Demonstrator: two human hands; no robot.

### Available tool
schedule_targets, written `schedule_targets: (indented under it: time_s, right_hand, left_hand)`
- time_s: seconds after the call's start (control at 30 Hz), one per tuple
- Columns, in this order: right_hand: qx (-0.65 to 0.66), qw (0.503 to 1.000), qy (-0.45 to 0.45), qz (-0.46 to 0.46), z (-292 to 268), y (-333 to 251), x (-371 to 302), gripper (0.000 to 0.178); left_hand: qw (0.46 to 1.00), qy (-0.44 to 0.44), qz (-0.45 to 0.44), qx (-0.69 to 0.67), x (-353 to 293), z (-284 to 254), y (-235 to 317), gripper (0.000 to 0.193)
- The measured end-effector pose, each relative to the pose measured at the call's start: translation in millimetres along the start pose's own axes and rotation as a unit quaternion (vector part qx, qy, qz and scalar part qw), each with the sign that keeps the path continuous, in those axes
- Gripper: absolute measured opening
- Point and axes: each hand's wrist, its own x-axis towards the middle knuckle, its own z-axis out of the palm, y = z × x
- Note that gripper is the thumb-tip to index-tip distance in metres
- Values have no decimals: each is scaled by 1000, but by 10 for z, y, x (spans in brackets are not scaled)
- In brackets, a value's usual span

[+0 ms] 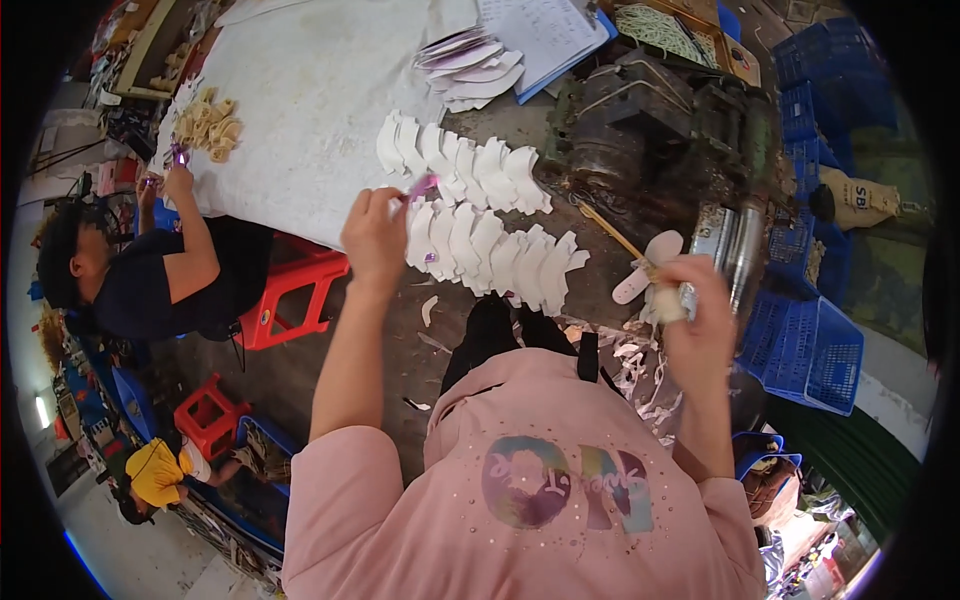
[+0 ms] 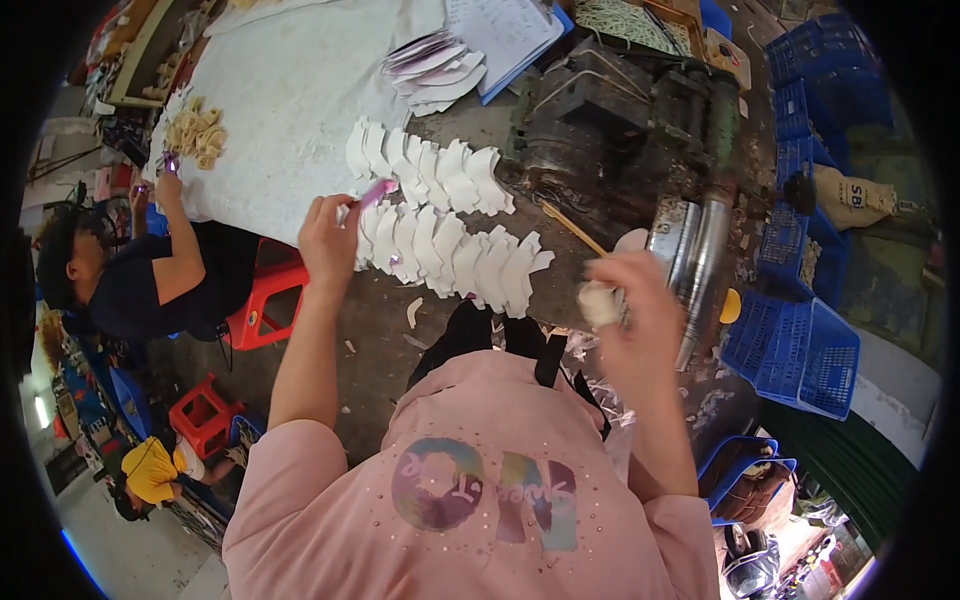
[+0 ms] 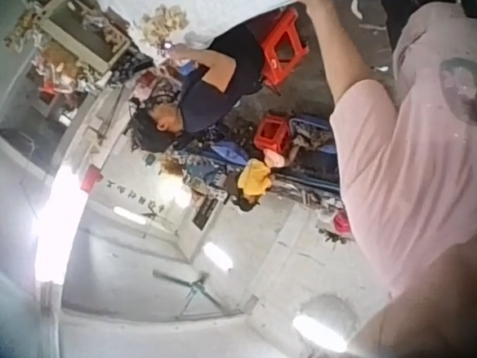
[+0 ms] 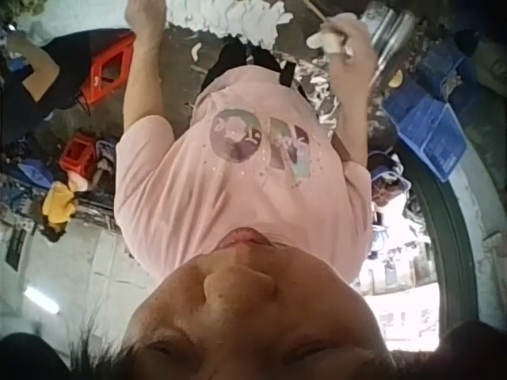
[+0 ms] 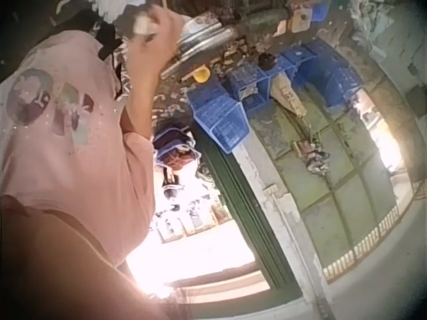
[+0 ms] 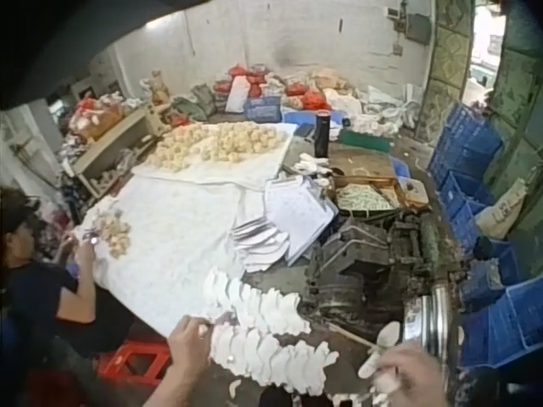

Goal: Applying glue to the edges of shoe upper components and passing them through a roller machine.

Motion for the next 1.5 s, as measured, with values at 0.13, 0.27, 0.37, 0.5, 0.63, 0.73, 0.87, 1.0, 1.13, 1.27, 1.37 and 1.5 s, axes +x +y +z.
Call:
schedule_targets:
  time_s: [0.13,0.27,0.37,0.5,0.63,0.73,0.87,1.0,1.13,1.27,1.37,1.5]
  right_hand:
    - [6,993,-118,-14,796,143,43,28]
    - [-28,974,-224,-25,1407,328,57,31]
    - [-56,963,-265,-18,1750,521,50,33]
    - [-119,947,-298,-30,2078,596,61,32]
    - [-169,922,-346,-44,2387,557,152,28]
    - [-226,905,-346,-97,2627,552,200,22]
    - [-274,890,-346,-115,2861,500,258,17]
    - [-305,882,-338,-125,2995,520,268,15]
    - [-305,885,-332,-115,2968,514,208,13]
    - [-241,919,-309,-46,2714,539,23,16]
    - [-184,958,-221,2,2385,705,-147,21]
    - [-201,960,-175,80,1932,909,-408,30]
  left_hand:
    - [978,-144,70,131,-363,117,-659,17]
    - [948,-303,12,100,-720,213,-782,21]
    - [948,-310,-57,45,-794,266,-770,18]
    - [943,-306,-130,25,-811,205,-739,17]
    - [946,-296,-123,-44,-738,165,-685,22]
    - [935,-339,-93,-48,-672,221,-697,29]
    - [931,-355,-82,-35,-641,265,-713,30]
    - [930,-358,-77,-21,-666,314,-746,32]
    - [932,-355,-72,-10,-684,339,-765,32]
    - [927,-363,-84,-39,-649,360,-755,28]
    - [932,-344,-90,-76,-642,386,-769,22]
    - [941,-311,-92,-97,-605,369,-780,16]
